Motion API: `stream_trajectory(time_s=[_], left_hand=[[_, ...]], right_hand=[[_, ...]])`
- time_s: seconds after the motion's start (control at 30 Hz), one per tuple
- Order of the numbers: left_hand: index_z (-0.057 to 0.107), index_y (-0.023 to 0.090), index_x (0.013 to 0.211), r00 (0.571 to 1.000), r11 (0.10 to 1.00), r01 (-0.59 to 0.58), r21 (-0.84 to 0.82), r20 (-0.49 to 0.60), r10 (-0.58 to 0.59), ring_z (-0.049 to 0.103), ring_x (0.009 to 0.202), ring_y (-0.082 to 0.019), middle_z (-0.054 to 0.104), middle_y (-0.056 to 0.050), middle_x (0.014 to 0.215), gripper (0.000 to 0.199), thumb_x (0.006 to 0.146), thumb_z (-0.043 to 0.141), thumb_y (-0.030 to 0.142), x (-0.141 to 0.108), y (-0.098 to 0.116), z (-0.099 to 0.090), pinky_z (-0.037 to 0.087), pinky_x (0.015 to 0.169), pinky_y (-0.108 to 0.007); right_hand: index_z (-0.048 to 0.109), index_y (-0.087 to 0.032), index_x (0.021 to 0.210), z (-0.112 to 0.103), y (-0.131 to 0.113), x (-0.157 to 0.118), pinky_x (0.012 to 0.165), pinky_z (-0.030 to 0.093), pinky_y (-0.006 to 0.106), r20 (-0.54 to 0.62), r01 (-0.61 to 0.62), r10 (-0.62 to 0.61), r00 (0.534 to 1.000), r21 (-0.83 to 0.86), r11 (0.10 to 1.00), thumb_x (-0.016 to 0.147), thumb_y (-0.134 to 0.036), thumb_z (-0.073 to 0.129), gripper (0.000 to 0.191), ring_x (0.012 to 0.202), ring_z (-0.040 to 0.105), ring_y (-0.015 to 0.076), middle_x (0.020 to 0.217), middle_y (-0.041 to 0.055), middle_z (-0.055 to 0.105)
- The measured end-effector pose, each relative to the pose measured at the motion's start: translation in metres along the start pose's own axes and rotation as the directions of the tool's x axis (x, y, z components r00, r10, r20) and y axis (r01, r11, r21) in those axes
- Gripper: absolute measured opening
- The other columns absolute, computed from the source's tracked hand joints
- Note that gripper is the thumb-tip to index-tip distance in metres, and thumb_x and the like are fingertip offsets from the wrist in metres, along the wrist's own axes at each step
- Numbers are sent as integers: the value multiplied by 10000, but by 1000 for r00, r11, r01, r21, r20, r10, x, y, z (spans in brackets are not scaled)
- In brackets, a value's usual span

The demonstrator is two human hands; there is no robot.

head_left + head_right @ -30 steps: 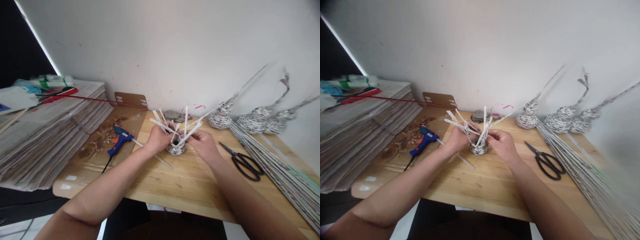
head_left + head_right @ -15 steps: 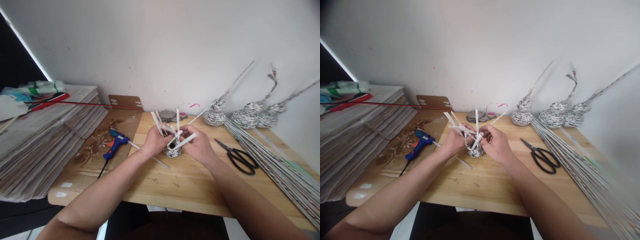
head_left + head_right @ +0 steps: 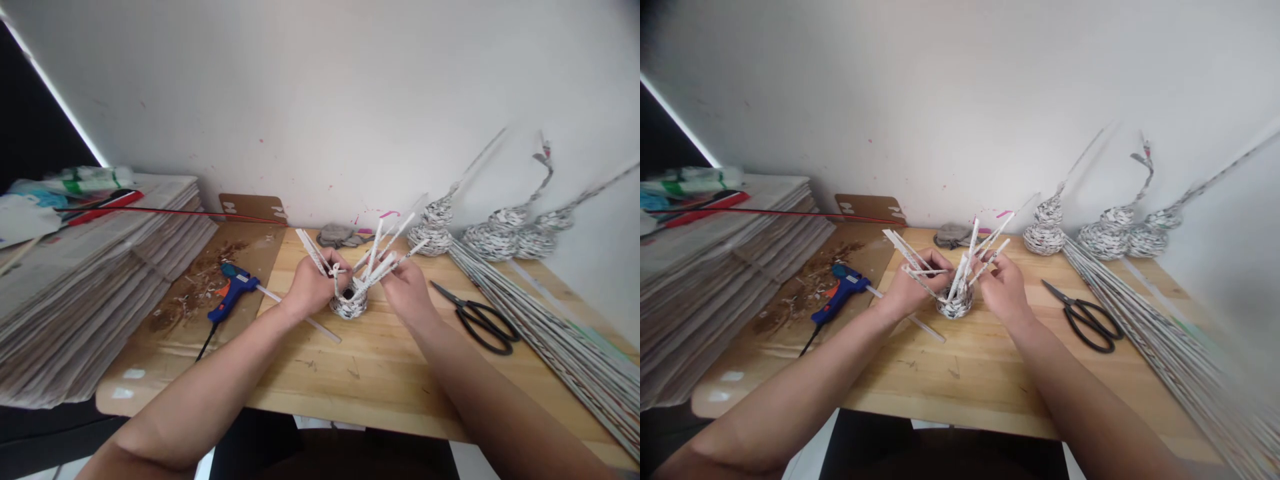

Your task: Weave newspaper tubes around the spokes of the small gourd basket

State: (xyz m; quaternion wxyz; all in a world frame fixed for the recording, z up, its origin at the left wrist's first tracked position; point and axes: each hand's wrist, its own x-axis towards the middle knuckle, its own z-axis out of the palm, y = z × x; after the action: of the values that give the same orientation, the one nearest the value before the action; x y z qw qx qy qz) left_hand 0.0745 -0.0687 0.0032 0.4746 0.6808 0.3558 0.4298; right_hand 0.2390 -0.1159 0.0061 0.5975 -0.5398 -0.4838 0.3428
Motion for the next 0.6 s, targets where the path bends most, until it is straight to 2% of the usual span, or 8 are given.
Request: stream_trajectory(time_s=[0.07, 0.17, 0.23, 0.37, 0.43, 0.53, 0.6], left_hand=[[608, 163, 725, 1000, 1000, 16, 13, 8, -16, 589, 607, -104, 658, 7, 688, 120, 711, 710, 224, 0, 2, 0, 467, 576, -208], [623, 160, 722, 999, 999, 31, 21, 3, -32, 588, 600, -100, 659, 14, 681, 105, 689, 716, 194, 1, 4, -1, 464, 568, -201], [638, 159, 738, 999, 999, 35, 10, 4, -35, 603, 611, -105, 672, 11, 694, 105, 683, 722, 189, 2, 4, -1, 480, 584, -207], [708, 160, 875, 995, 996, 87, -19, 53, -86, 656, 662, -141, 724, -22, 769, 178, 710, 720, 226, 3, 3, -2, 517, 616, -244], [728, 158, 853, 989, 995, 97, 27, 108, -100, 664, 667, -153, 731, -31, 759, 155, 724, 712, 241, 2, 5, -3, 518, 619, -255], [716, 152, 758, 986, 991, 81, 104, 137, -95, 655, 656, -148, 722, -25, 725, 90, 731, 701, 237, 2, 10, -5, 510, 620, -250], [715, 151, 802, 987, 995, 76, 62, 136, -84, 660, 671, -144, 729, -26, 754, 98, 738, 690, 220, 1, 12, -5, 517, 633, -244]], right_hand=[[655, -196, 787, -3, 0, 0, 708, 508, 326, 26, 30, -29, 999, -52, 998, 800, -438, 676, 243, 725, 625, 183, 771, 26, 685], [688, -203, 861, -7, -1, -3, 842, 499, 365, 64, 196, -186, 981, -242, 950, 837, -351, 649, 155, 887, 654, 215, 914, 48, 723], [695, -205, 898, -8, -3, -6, 855, 501, 364, 100, 250, -230, 968, -296, 922, 849, -313, 641, 131, 896, 664, 215, 941, 50, 732], [683, -195, 847, -4, -3, -11, 722, 525, 319, 76, 213, -201, 977, -224, 951, 855, -310, 644, 121, 751, 662, 189, 799, 34, 719], [687, -200, 864, 0, -2, -13, 701, 528, 307, 62, 220, -212, 975, -178, 959, 853, -297, 647, 106, 751, 661, 185, 771, 25, 708], [694, -211, 891, 2, -2, -13, 693, 534, 296, 46, 256, -252, 967, -123, 959, 848, -268, 649, 84, 768, 661, 175, 827, 26, 705], [690, -215, 872, 2, -2, -11, 668, 536, 287, 0, 261, -262, 965, -106, 959, 833, -274, 674, 73, 749, 651, 163, 864, 28, 701]])
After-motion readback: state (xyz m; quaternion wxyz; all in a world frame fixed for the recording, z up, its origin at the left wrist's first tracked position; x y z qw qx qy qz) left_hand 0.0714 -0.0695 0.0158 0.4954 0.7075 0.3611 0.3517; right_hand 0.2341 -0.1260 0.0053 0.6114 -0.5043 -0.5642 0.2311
